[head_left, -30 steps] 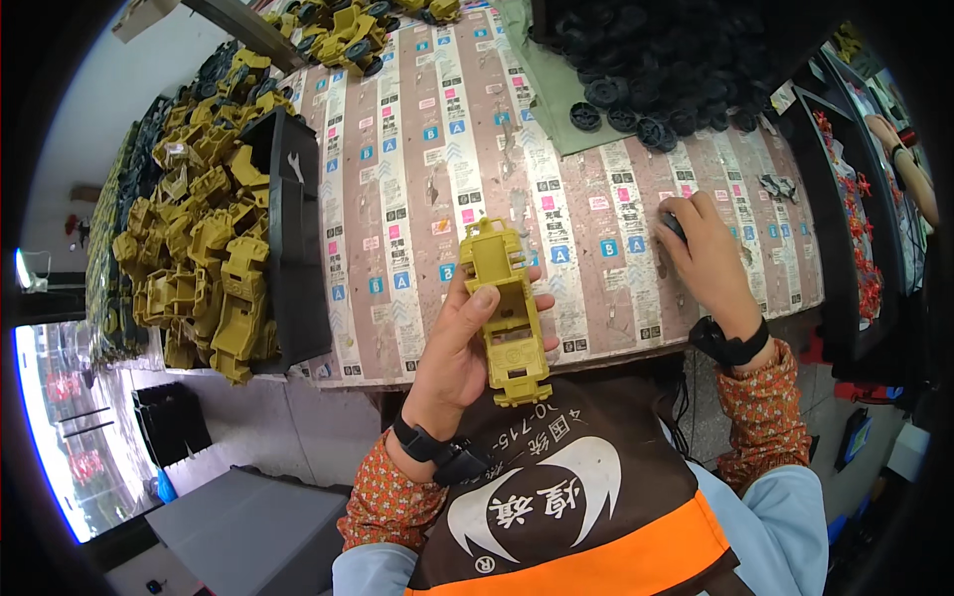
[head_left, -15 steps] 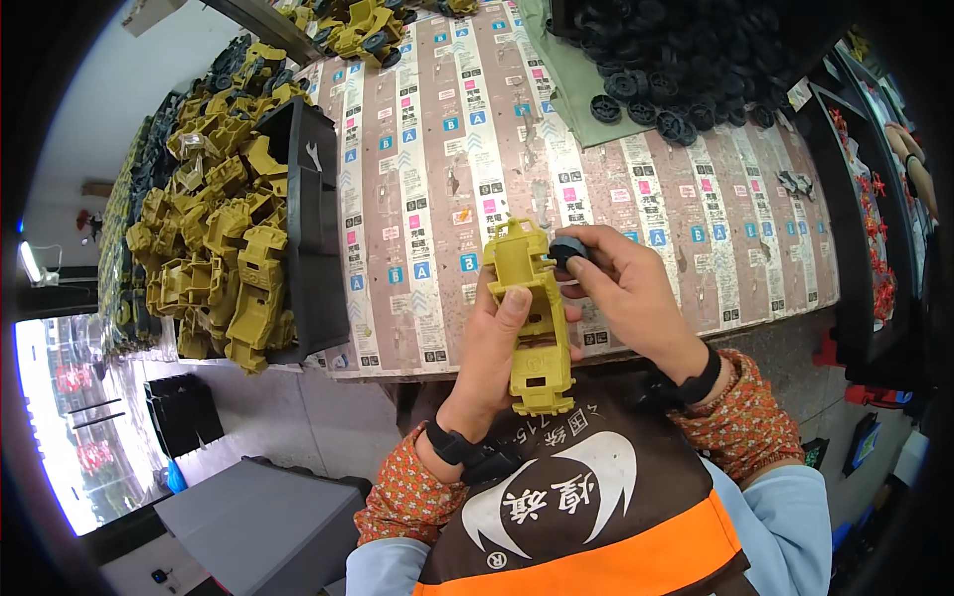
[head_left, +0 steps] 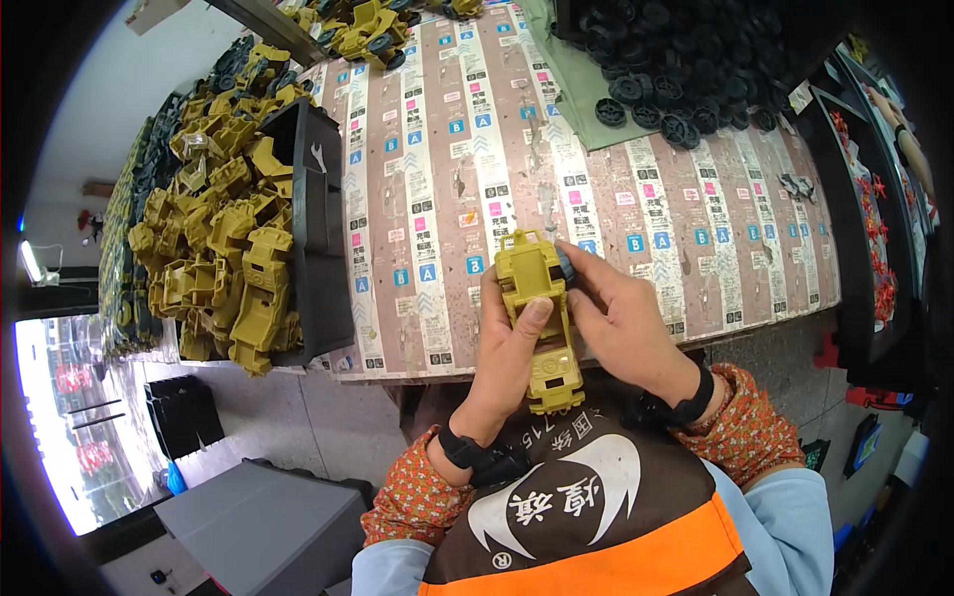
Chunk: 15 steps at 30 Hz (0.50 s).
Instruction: The person assembles yellow plastic toy trucks by hand. They pick up a yellow truck body, insert black wheels into the axles, and place the completed toy on the table. The process is repeated for multiple units.
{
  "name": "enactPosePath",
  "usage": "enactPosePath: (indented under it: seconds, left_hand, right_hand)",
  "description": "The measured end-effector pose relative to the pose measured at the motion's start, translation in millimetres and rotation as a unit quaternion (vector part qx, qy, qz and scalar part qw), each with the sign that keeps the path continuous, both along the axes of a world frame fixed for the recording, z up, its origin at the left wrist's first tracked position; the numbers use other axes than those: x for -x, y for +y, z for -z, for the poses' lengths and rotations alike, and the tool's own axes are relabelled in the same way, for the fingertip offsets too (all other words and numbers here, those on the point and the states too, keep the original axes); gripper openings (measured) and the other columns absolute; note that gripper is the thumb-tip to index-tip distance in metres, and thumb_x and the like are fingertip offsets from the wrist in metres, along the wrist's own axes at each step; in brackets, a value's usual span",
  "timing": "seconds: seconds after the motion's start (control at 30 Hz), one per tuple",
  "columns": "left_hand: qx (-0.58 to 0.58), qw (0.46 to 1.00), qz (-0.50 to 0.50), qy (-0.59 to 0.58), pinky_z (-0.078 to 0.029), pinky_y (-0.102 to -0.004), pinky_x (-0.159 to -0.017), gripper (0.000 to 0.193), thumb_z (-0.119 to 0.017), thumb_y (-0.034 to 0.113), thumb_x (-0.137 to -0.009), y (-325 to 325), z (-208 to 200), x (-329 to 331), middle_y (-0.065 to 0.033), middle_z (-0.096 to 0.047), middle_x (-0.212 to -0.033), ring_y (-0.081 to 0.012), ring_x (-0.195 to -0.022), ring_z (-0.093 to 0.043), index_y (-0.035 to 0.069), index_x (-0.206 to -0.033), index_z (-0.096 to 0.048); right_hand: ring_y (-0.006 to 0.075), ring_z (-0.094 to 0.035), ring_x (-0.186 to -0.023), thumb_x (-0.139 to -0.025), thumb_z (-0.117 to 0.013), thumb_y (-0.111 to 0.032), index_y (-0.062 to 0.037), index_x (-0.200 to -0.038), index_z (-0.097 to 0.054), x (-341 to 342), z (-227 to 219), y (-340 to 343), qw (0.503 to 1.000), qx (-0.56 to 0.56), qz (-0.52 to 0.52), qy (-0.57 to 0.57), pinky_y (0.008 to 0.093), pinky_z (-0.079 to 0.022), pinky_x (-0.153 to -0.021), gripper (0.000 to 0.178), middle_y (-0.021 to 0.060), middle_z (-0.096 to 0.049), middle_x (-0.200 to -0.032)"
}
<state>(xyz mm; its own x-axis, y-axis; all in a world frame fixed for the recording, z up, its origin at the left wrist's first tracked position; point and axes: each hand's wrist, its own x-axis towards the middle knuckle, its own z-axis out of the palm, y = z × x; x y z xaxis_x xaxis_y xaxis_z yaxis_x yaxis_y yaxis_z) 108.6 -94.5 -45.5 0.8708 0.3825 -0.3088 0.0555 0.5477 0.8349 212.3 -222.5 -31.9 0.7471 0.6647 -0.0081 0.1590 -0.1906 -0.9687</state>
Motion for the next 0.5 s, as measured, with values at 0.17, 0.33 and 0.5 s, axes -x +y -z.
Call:
enactPosePath:
  seconds: [0.17, 0.33, 0.5]
  left_hand:
    - [-0.145, 0.987, 0.075, -0.005, -0.046, -0.0333, -0.103, 0.057, -0.064, 0.02, -0.104, 2, -8, 3, -0.0097, -0.054, -0.131, -0.0173, -0.121, -0.055, 0.004, -0.147, -0.029]
    - [-0.161, 0.978, 0.135, -0.005, -0.045, -0.033, -0.105, 0.057, -0.062, 0.017, -0.104, 6, -8, 3, -0.0095, -0.052, -0.13, -0.0171, -0.123, -0.052, 0.005, -0.147, -0.027]
    - [-0.13, 0.983, 0.133, -0.007, -0.047, -0.0318, -0.103, 0.055, -0.06, 0.016, -0.104, 2, -19, -3, -0.0093, -0.053, -0.131, -0.0162, -0.123, -0.052, 0.005, -0.147, -0.028]
  right_hand:
    - [0.0442, -0.069, -0.072, -0.082, -0.055, 0.0, 0.0055, -0.139, -0.055, 2, -9, -8, 0.993, 0.033, -0.03, -0.109, 0.0469, -0.055, -0.065, 0.057, 0.0292, -0.066, -0.081]
    - [0.0412, -0.067, -0.061, -0.075, -0.058, -0.005, 0.0042, -0.131, -0.059, -1, -13, -16, 0.985, 0.04, -0.032, -0.165, 0.0476, -0.055, -0.057, 0.057, 0.0224, -0.064, -0.067]
    - [0.0361, -0.071, -0.068, -0.079, -0.055, 0.001, 0.0011, -0.136, -0.061, -16, -29, -22, 0.987, 0.1, -0.077, -0.104, 0.0396, -0.055, -0.063, 0.058, 0.0259, -0.069, -0.085]
